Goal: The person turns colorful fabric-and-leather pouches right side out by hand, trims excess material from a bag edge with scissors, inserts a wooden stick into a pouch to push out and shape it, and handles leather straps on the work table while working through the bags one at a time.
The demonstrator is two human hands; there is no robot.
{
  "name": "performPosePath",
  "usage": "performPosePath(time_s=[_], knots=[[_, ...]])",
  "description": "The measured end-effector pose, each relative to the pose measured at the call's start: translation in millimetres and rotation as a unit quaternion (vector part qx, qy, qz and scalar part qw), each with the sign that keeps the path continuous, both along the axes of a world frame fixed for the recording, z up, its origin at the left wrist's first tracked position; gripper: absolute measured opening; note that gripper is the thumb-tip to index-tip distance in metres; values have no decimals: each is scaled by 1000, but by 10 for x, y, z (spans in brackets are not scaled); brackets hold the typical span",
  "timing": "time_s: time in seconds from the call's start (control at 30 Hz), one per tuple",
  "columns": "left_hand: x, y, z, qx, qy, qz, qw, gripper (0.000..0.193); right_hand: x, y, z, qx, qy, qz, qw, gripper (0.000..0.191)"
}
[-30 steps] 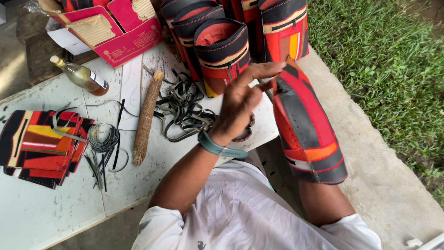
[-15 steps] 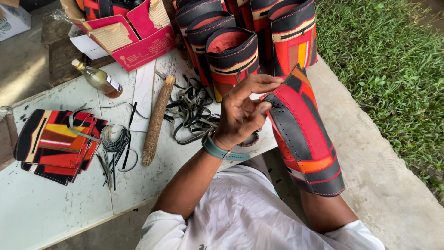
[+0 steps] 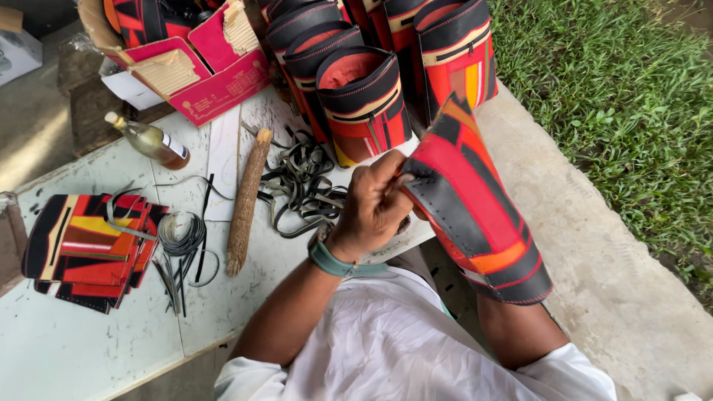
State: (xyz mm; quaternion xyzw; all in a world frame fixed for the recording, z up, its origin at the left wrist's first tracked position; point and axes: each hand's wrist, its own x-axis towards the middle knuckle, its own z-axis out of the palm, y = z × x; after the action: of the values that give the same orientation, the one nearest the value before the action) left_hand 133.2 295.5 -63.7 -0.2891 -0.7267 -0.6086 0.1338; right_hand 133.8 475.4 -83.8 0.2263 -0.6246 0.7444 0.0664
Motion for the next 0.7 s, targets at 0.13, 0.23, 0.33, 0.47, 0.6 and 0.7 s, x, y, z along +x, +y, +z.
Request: performPosePath(time_s=[0.13,0.23,0.33,0.47,0.6,0.7], knots=[[8,82,-304,114,-14,16,993,7,-18,-95,123,58,37,-3,998,33],[12,120,-344,144,-35,56,987,8,-63,-135,132,-3,-25,31,999,33],[11,74,-265,137,-45,70,987,14,-71,-157,146,18,-1,30,999,34],[-23,-122,-97,75,-50,30,995,9,-24,-223,327,25,2,47,999,35],[41,-251,78,-95,51,49,993,19,139,-212,545,45,3,38,998,36],[59,-250,246,-112,126,32,985,21,276,-70,515,82,101,-7,991,35]])
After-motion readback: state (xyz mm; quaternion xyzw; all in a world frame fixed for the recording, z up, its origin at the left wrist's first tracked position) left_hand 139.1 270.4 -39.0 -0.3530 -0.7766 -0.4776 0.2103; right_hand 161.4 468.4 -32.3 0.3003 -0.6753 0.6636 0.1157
